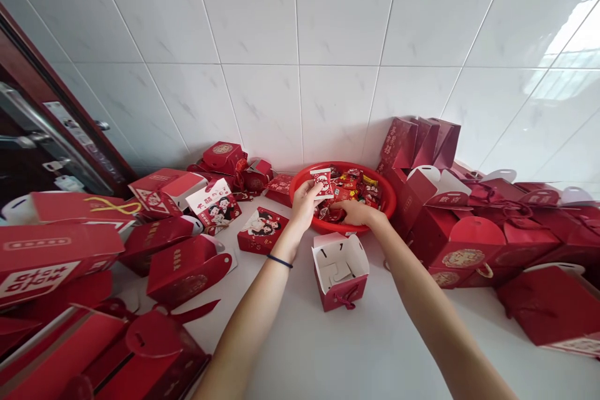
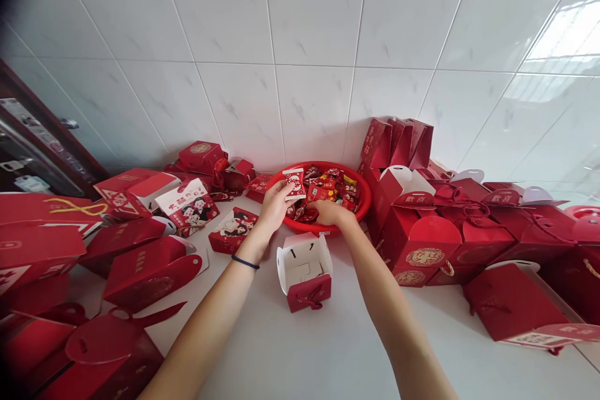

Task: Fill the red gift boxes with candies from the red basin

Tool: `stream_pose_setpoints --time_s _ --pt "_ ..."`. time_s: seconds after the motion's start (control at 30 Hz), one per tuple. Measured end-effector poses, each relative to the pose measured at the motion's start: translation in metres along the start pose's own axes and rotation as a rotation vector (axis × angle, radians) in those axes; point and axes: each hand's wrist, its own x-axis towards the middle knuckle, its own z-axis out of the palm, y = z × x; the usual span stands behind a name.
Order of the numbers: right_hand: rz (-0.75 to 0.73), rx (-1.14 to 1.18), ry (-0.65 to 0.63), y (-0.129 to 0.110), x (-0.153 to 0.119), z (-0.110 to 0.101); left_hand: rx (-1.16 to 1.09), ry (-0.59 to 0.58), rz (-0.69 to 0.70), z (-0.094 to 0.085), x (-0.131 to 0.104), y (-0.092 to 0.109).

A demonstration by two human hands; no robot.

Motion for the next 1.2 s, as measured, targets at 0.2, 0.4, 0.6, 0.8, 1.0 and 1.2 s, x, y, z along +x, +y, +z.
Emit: stream_pose_setpoints --time_s 0.2,0.4,0.6,0.8,1.0,1.2 --pt "-0.084 0.042 0.055 -0.004 0.002 0.005 -0.056 -0.022 -0.009 0.001 -0.005 0.002" --pt "-0.092 0.304 0.281 0.006 0.004 0.005 -0.105 0.007 -0.047 0.0 -0.004 0.007" --pt "-0.001 0.574 0.425 0.013 0.001 0.004 -0.109 0.007 -0.073 -0.006 0.0 0.004" --pt "0.038 0.735 0.5 0.01 0.0 0.003 -0.11 -0.027 -0.079 -0.008 0.0 0.004" --pt "0.07 0.813 0.567 0.011 -0.002 0.001 -0.096 -0.029 -0.079 -0.008 0.0 0.004" --pt "0.029 0.878 0.548 0.008 -0.004 -0.001 -0.085 -0.043 -0.085 -0.008 0.0 0.004"
